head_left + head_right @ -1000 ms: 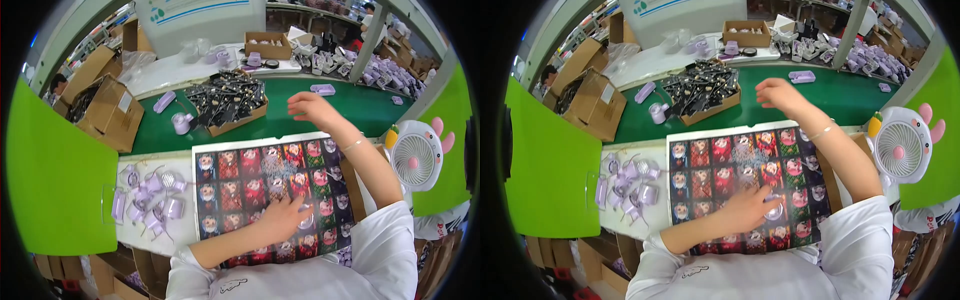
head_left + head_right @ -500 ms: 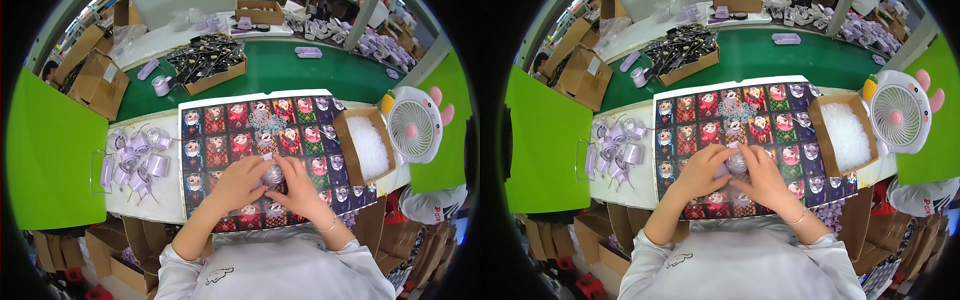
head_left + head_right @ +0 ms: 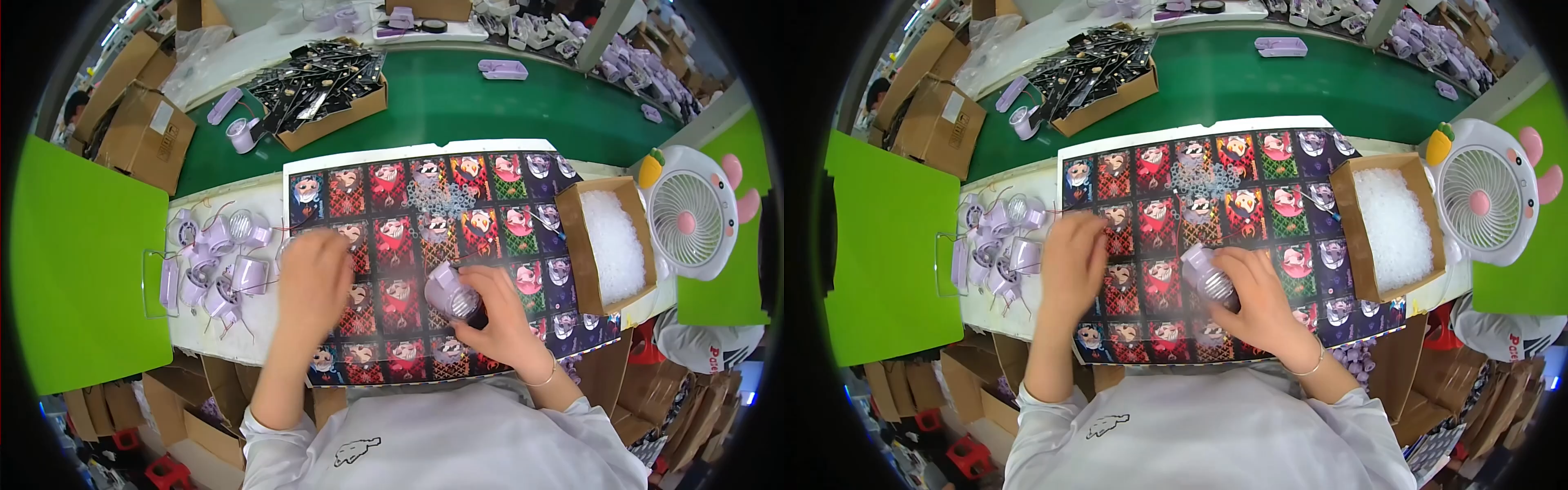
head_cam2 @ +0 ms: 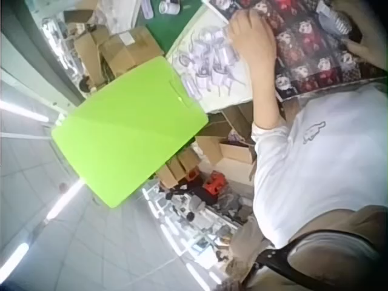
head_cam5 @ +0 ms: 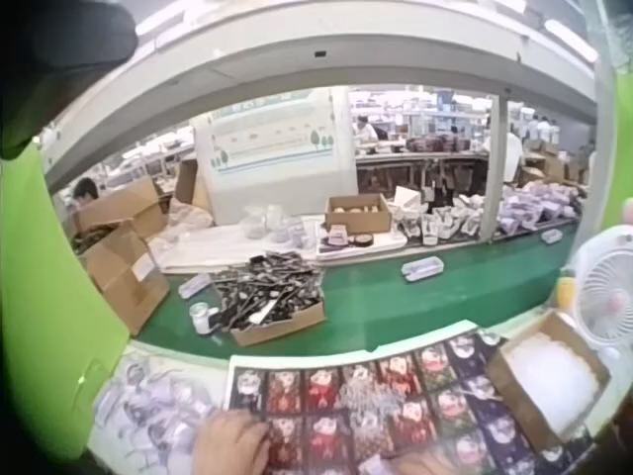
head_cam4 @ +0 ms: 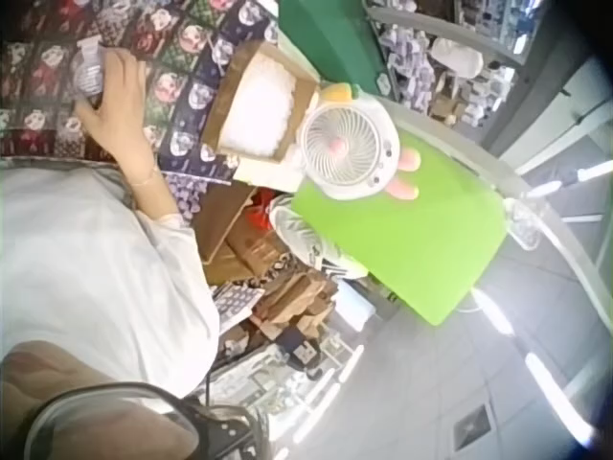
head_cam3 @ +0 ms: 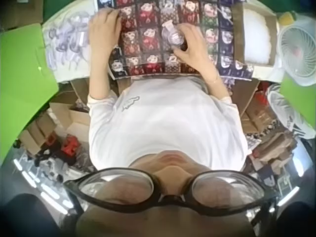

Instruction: The person tests a portable fan handle with a circuit board, then repeatedly assembles fan head units by inserting wires and small rubber rings into plastic housings by hand.

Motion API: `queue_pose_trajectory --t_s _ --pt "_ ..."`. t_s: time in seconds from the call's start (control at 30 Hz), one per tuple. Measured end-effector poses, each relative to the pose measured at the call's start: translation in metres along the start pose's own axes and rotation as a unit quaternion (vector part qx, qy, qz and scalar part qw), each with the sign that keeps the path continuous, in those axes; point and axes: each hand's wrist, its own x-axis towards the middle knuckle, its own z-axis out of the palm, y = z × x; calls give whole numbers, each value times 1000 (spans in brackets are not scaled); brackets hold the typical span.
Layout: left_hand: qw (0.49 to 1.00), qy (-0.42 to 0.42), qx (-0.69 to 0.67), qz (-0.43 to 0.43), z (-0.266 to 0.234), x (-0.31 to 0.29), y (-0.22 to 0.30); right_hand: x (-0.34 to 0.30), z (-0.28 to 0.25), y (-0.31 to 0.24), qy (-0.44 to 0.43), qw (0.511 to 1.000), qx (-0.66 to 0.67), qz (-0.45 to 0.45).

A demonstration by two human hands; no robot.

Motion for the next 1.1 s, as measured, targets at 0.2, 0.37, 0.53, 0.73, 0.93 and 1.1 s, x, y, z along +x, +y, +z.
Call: queue_pose_trajectory --t_s 0.2,0.37,0.53,0.73,0.93,1.1 --pt "887 -43 -444 -117 63 -45 67 6 11 -8 -133 978 158 -7" --pt "961 -2 -276 13 49 -50 64 52 -7 9 -132 976 161 71" --pt "978 -37 -204 -21 38 -42 79 90 44 37 -66 990 -112 -60" --pt "973 64 -216 50 46 -39 78 93 56 30 -53 980 -190 -15" --pt "942 103 -310 79 29 -27 82 81 -10 -12 -20 983 158 86" --pt "926 32 -365 94 29 -11 86 49 -46 -45 -46 984 172 -26"
